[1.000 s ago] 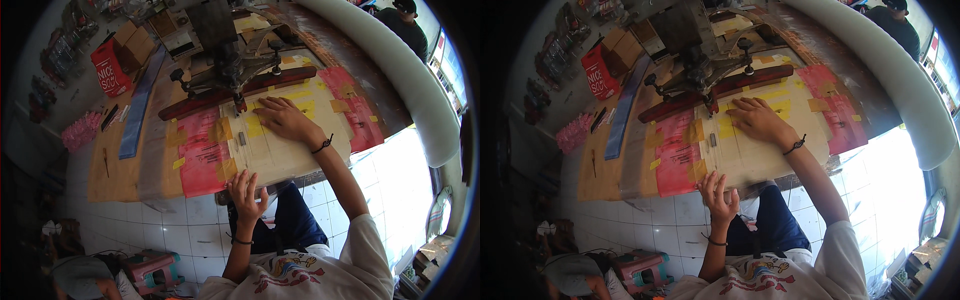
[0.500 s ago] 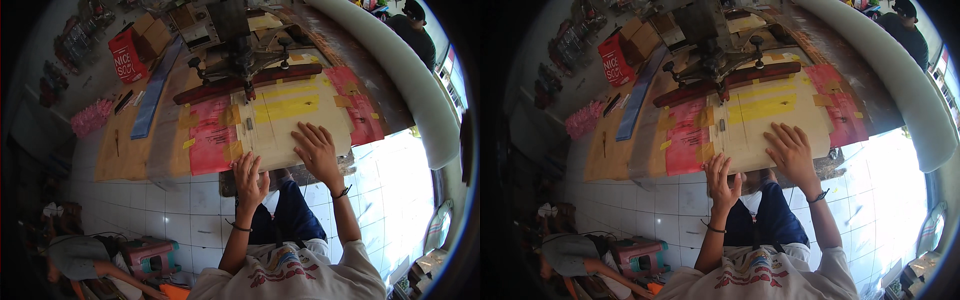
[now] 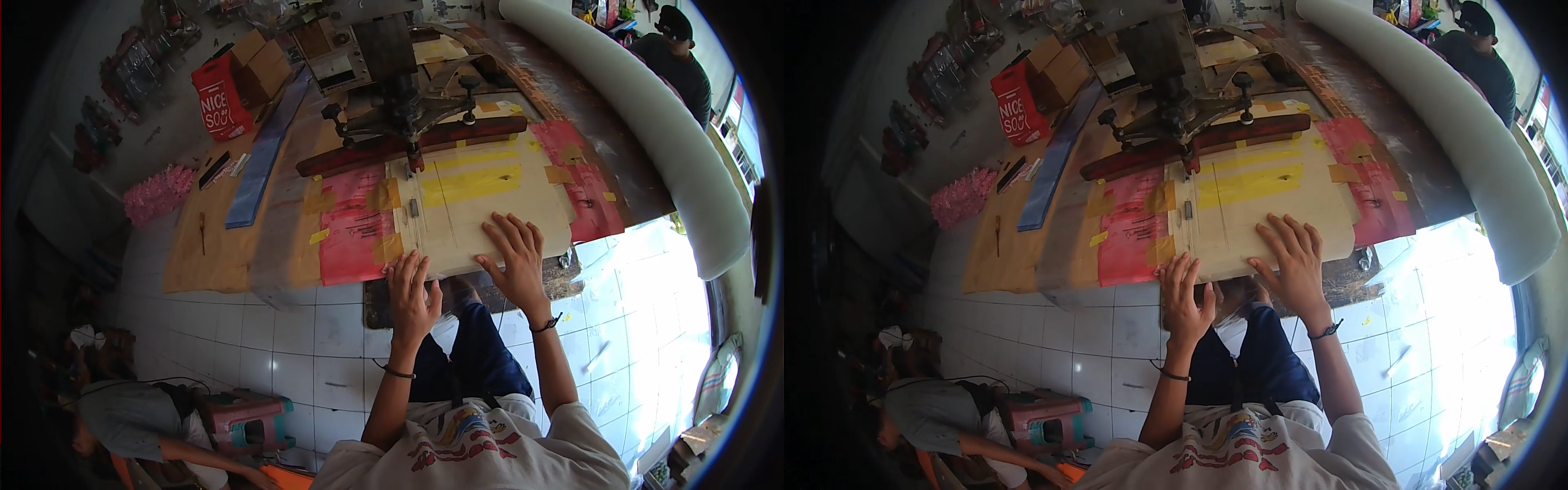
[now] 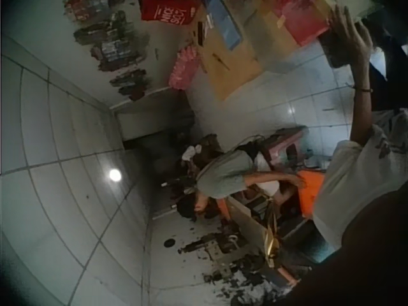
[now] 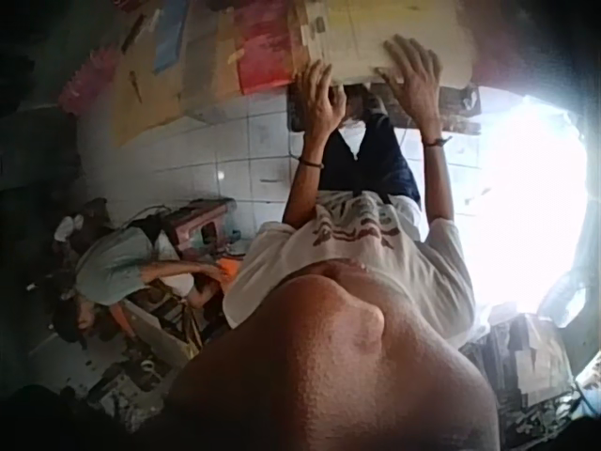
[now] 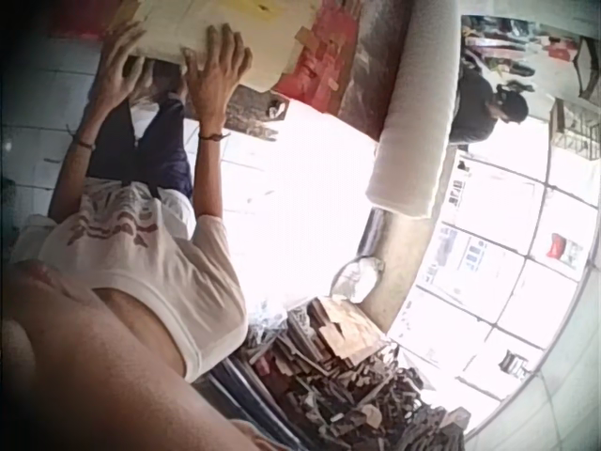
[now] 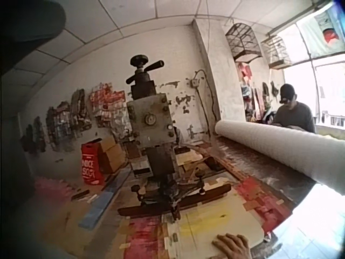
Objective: The person aligns plastic sheets on the worktable under a press machine, operates the press onto the sheets, and separates and handles the finished plastic sleeves by hand.
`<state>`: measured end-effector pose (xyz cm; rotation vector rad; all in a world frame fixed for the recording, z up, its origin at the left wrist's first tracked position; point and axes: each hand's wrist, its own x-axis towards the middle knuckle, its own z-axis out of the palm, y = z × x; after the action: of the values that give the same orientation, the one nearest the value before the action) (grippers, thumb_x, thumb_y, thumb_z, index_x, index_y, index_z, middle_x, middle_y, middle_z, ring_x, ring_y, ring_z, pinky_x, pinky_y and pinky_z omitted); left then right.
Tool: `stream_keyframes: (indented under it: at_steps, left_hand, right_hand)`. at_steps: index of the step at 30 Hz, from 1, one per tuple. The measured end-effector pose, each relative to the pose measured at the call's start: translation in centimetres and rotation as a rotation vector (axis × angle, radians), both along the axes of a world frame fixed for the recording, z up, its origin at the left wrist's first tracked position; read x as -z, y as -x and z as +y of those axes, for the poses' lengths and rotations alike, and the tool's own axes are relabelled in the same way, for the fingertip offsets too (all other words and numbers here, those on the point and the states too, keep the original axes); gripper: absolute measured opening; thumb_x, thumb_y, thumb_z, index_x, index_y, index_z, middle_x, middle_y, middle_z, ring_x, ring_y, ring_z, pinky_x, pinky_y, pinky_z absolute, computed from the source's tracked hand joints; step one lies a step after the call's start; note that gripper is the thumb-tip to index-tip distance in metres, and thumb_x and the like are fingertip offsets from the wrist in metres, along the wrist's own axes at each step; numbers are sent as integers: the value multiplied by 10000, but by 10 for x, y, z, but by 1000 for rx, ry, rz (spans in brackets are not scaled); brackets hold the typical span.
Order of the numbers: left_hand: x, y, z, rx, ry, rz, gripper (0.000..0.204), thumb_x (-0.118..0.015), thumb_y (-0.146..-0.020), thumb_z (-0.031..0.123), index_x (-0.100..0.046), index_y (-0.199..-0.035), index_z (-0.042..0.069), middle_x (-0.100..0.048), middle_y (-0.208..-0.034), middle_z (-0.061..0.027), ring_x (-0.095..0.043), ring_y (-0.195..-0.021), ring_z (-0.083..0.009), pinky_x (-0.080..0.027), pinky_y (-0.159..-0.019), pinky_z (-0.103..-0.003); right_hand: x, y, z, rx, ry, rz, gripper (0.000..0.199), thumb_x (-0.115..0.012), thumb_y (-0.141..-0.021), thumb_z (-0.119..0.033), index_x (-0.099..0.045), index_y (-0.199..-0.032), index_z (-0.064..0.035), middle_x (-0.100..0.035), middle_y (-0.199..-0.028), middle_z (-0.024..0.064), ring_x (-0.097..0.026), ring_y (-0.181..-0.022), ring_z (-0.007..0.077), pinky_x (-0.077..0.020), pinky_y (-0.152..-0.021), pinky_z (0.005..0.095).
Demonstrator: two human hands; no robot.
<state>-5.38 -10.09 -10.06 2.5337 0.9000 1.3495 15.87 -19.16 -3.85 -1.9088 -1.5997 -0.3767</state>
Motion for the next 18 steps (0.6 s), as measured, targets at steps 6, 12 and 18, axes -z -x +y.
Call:
stream_keyframes:
  at_steps: [6,12,18]
  left_hand:
    - [-2,1,0,-20,-23,17,577,-683,-936,159,-534,-1486,70,-491,-1551,-160,-437,-1459,-399,-281,-1239,-601]
    - [-5,0,-3,-23,4,3,560,-669,-941,144,-534,-1478,63,-489,-1553,-164,-433,-1462,-400,-283,-1238,-599]
    - [-7,-1,-4,-15,18,1,562,-664,-939,130,-529,-1480,62,-487,-1554,-166,-431,-1463,-401,-283,-1238,-598]
  right_hand:
    - [-2,3,0,8,1,15,574,-721,-939,-435,-619,-1429,-153,-551,-1527,90,-447,-1455,312,-255,-1236,513]
    - [-2,5,-1,11,-2,29,561,-710,-952,-430,-618,-1430,-152,-551,-1528,91,-445,-1457,309,-250,-1241,510]
    - [-1,5,-2,8,-3,43,546,-703,-960,-418,-622,-1428,-148,-548,-1533,95,-442,-1461,309,-250,-1242,508]
